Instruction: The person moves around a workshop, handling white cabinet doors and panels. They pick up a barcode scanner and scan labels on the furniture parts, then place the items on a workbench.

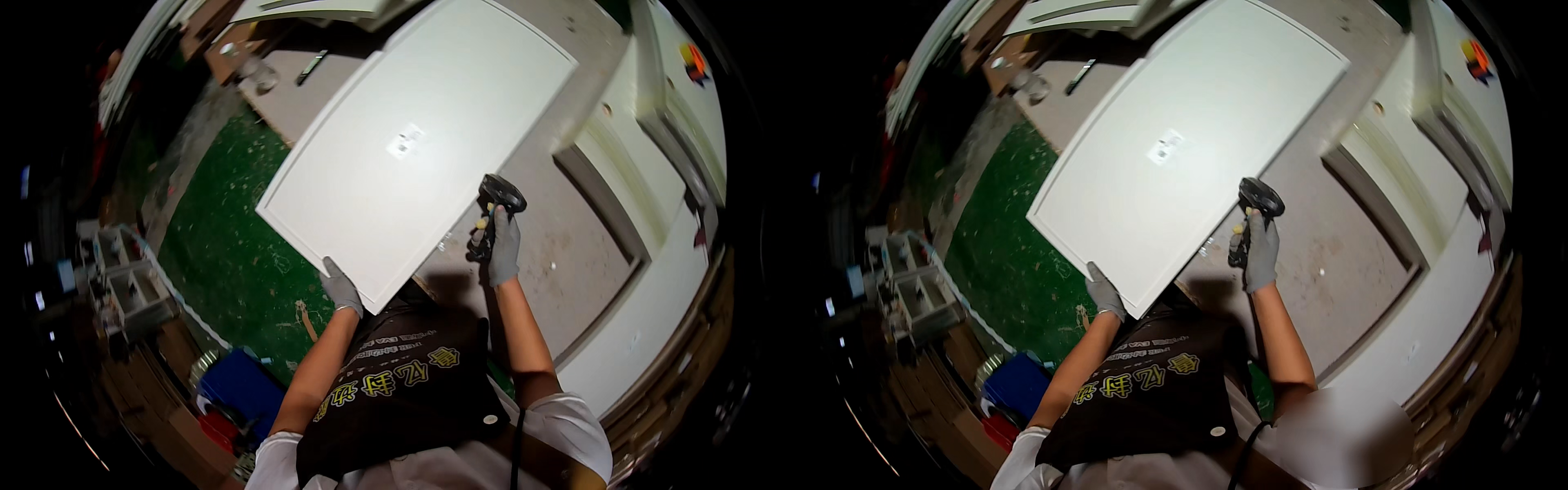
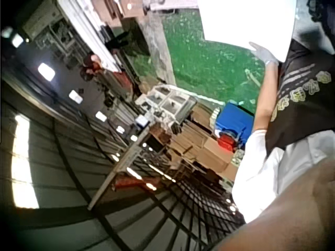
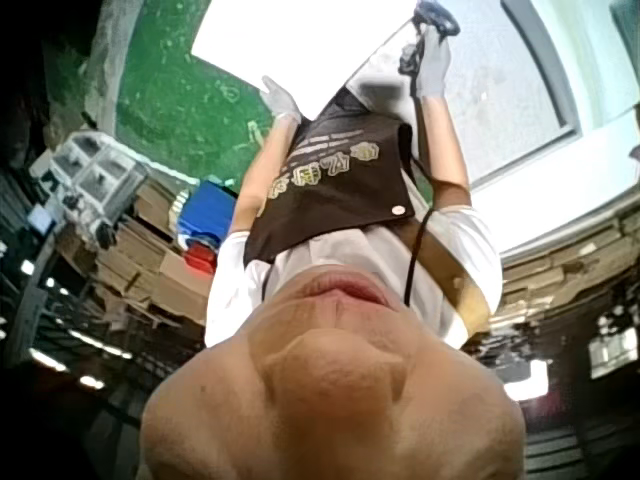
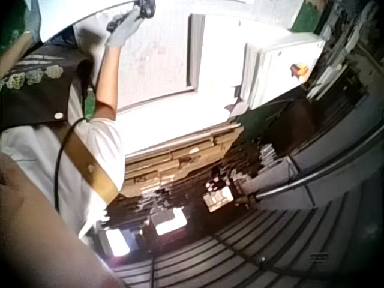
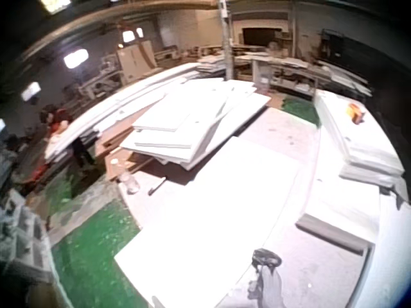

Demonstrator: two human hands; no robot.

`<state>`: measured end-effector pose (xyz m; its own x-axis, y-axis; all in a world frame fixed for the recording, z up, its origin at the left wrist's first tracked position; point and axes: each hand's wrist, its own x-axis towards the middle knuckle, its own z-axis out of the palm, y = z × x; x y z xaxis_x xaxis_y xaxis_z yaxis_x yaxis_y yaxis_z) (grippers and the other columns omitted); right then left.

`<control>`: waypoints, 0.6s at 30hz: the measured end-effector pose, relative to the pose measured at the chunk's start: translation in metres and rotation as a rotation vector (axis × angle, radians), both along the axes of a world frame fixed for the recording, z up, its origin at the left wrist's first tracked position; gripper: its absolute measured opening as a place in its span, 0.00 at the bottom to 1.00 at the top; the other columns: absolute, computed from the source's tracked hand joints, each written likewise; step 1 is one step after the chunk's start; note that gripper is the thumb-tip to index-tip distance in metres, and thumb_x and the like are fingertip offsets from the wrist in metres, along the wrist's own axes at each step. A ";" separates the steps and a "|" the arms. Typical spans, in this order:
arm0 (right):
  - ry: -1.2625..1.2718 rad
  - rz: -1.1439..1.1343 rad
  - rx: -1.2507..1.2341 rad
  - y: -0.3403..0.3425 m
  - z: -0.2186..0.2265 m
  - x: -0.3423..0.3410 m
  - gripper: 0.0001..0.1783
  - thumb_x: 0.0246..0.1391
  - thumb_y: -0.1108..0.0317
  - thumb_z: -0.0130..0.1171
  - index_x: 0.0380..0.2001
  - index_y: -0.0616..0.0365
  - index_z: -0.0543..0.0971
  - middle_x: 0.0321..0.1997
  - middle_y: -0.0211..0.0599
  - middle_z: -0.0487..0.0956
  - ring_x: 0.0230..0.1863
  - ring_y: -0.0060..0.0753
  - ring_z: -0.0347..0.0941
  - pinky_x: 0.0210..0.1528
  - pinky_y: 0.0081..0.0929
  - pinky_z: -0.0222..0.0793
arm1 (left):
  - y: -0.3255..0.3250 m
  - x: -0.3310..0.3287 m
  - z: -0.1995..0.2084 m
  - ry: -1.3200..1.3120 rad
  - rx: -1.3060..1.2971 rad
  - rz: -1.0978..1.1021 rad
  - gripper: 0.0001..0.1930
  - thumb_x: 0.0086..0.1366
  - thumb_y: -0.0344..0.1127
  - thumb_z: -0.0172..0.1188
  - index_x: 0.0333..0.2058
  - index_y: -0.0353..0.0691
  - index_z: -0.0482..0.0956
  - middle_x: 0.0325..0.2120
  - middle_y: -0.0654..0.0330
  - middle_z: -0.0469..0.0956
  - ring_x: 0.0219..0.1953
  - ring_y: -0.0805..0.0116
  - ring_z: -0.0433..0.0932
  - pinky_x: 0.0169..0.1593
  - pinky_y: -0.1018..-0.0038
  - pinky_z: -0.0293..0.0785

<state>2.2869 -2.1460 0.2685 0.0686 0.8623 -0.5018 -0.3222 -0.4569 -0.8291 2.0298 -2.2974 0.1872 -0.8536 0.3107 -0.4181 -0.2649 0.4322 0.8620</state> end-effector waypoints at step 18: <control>-1.377 0.221 0.351 -0.052 -0.041 0.087 0.30 0.48 0.59 0.59 0.51 0.66 0.66 0.44 0.52 0.72 0.45 0.49 0.68 0.49 0.40 0.61 | 0.023 -0.065 0.041 1.043 -0.506 -0.674 0.36 0.63 0.49 0.48 0.60 0.29 0.50 0.61 0.39 0.48 0.63 0.46 0.47 0.64 0.58 0.44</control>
